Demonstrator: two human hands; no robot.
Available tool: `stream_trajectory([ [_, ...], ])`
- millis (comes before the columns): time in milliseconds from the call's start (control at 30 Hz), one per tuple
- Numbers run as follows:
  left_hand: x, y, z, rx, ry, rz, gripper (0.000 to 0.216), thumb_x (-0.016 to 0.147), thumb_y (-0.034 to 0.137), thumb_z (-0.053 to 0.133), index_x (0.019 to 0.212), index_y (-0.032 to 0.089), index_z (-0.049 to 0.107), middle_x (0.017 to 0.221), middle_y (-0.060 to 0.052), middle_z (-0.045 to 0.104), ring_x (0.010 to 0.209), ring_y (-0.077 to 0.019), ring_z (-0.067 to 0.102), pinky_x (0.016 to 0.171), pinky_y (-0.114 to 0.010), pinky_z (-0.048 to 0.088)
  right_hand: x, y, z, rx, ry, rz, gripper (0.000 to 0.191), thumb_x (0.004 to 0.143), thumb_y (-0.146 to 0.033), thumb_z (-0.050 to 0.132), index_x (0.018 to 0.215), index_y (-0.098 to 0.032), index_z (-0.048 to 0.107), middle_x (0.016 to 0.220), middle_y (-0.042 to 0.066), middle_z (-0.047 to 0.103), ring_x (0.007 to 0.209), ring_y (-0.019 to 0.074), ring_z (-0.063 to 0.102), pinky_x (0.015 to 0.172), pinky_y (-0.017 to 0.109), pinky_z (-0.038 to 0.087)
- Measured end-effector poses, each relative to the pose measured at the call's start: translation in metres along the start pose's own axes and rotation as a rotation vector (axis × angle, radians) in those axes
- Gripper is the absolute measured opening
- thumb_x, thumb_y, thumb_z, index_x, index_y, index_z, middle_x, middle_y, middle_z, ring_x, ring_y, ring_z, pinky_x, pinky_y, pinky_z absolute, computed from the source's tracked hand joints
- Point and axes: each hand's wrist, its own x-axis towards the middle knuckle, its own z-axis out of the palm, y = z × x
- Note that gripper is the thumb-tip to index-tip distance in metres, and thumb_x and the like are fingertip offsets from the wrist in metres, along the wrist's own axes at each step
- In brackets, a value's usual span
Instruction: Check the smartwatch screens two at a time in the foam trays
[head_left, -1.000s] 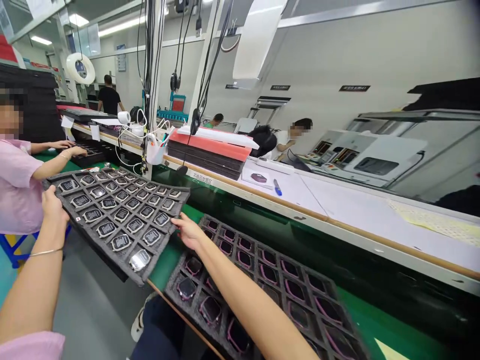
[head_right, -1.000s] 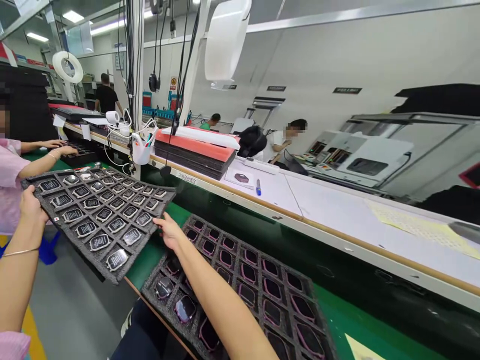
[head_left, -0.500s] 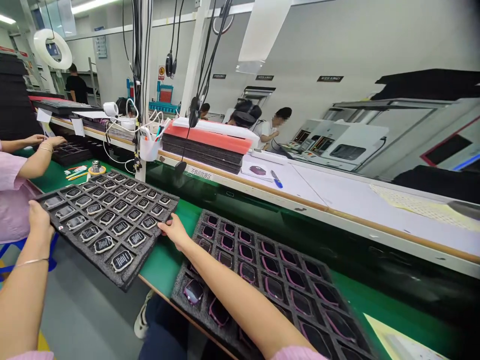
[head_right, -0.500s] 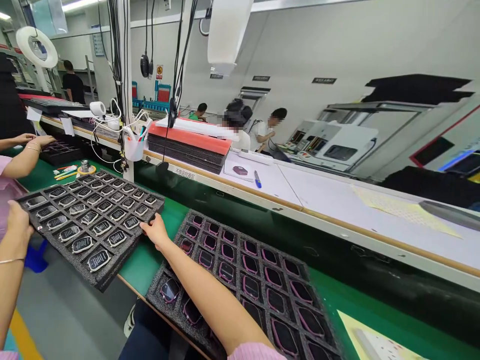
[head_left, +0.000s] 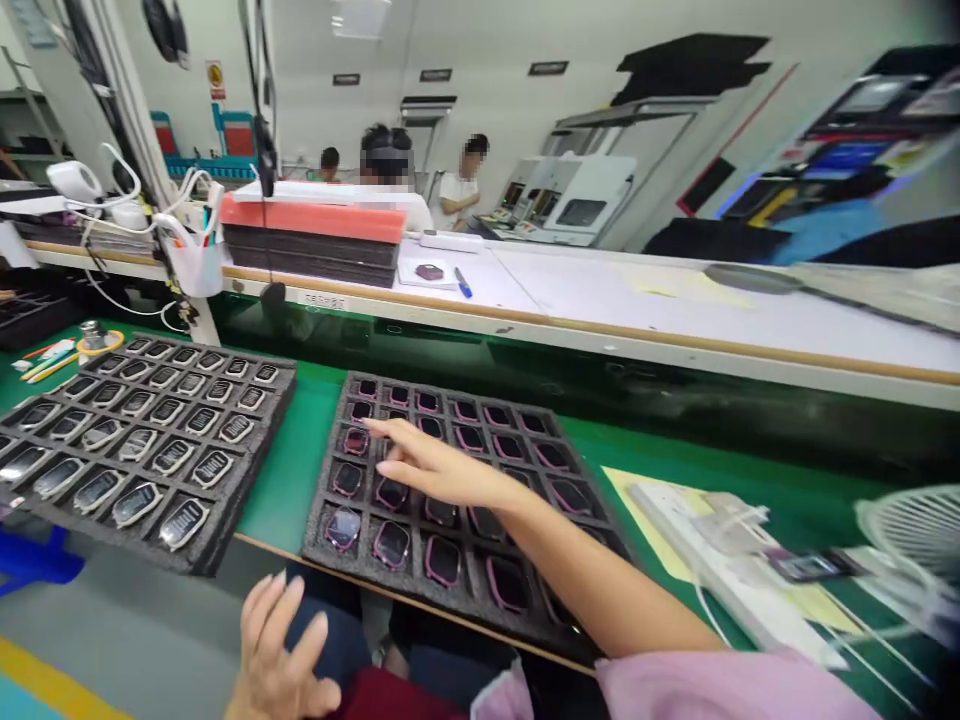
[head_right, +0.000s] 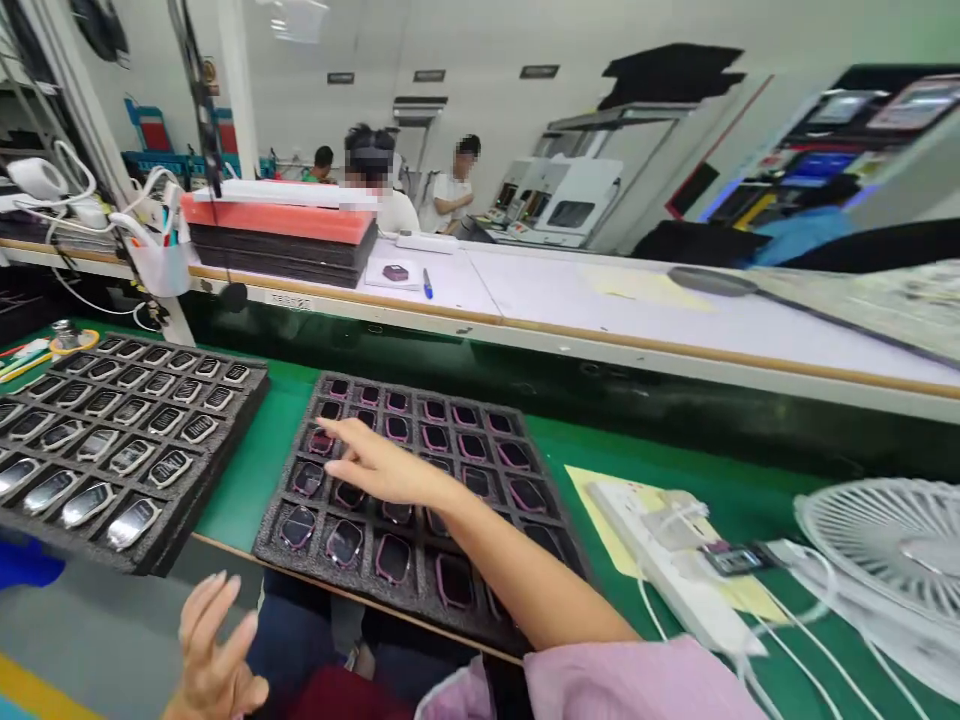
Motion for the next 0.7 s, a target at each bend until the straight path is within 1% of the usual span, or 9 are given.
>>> stream_trajectory([
  [67,0.02,0.018,-0.003,0.025,-0.019,0.093,0.054,0.07,0.073,0.067,0.106,0.034,0.074,0.122,-0.013,0.068,0.123,-0.0392,0.056,0.111,-0.058,0.038,-0.055,0.022,-0.034,-0.17,0.053,0.083,0.059,0.095,-0.043,0.051,0.15,-0.026,0.044,0.133,0.011,0.059,0.095,0.0235,0.066,0.096,0.043,0.051],
  [100,0.036,0.027,-0.005,0.029,-0.068,0.073,0.05,0.081,0.068,0.059,0.114,0.032,0.072,0.127,-0.013,0.066,0.125,-0.0368,0.055,0.112,-0.055,0.037,-0.082,0.037,-0.047,-0.268,0.153,0.168,0.058,0.095,-0.043,0.049,0.149,-0.025,0.045,0.135,0.012,0.059,0.104,0.0268,0.066,0.102,0.045,0.048],
  [167,0.076,0.044,-0.005,-0.018,-0.062,0.048,0.053,0.092,0.065,0.041,0.113,0.029,0.072,0.123,-0.013,0.067,0.119,-0.033,0.058,0.109,-0.05,0.041,-0.132,0.069,-0.067,-0.466,0.38,0.401,0.056,0.093,-0.042,0.05,0.145,-0.02,0.051,0.137,0.016,0.059,0.123,0.0341,0.059,0.109,0.048,0.042],
  [233,0.119,0.056,0.004,0.003,-0.108,0.013,0.054,0.094,0.064,0.038,0.115,0.025,0.07,0.126,-0.013,0.065,0.121,-0.0307,0.057,0.11,-0.048,0.04,-0.17,0.099,-0.077,-0.558,0.499,0.656,0.055,0.092,-0.039,0.05,0.141,-0.015,0.054,0.13,0.02,0.064,0.125,0.0383,0.058,0.108,0.051,0.042],
  [300,0.158,0.061,0.022,0.062,-0.195,-0.023,0.057,0.089,0.066,0.044,0.117,0.023,0.068,0.129,-0.015,0.063,0.129,-0.031,0.053,0.116,-0.049,0.032,-0.192,0.117,-0.078,-0.52,0.528,0.807,0.051,0.092,-0.04,0.05,0.133,-0.012,0.06,0.124,0.022,0.068,0.121,0.0395,0.061,0.104,0.052,0.044],
  [400,0.192,0.058,0.053,0.119,-0.247,-0.178,0.066,0.083,0.068,0.052,0.122,0.016,0.064,0.136,-0.021,0.057,0.142,-0.0349,0.041,0.12,-0.052,0.022,-0.203,0.122,-0.069,-0.443,0.515,0.806,0.047,0.096,-0.044,0.043,0.122,-0.012,0.066,0.117,0.02,0.072,0.113,0.0364,0.067,0.097,0.046,0.05],
  [533,0.176,0.044,0.069,0.166,-0.213,-0.244,0.073,0.085,0.069,0.044,0.134,0.015,0.055,0.138,-0.021,0.052,0.144,-0.0355,0.036,0.12,-0.055,0.019,-0.217,0.112,-0.053,-0.379,0.535,0.772,0.048,0.097,-0.051,0.037,0.106,-0.016,0.069,0.107,0.019,0.075,0.103,0.0367,0.069,0.089,0.044,0.052],
  [633,0.14,0.04,0.055,0.222,-0.253,-0.233,0.073,0.088,0.067,0.038,0.141,0.018,0.05,0.131,-0.017,0.054,0.137,-0.0324,0.045,0.119,-0.053,0.025,-0.244,0.115,-0.052,-0.328,0.527,0.752,0.047,0.093,-0.057,0.041,0.098,-0.02,0.07,0.106,0.017,0.075,0.103,0.0381,0.069,0.088,0.045,0.052],
  [700,0.129,0.048,0.044,0.301,-0.339,-0.172,0.07,0.089,0.065,0.041,0.141,0.019,0.052,0.129,-0.016,0.055,0.134,-0.0327,0.048,0.118,-0.054,0.029,-0.256,0.116,-0.059,-0.341,0.443,0.793,0.042,0.092,-0.056,0.046,0.09,-0.023,0.071,0.098,0.016,0.076,0.096,0.0382,0.07,0.084,0.045,0.053],
])
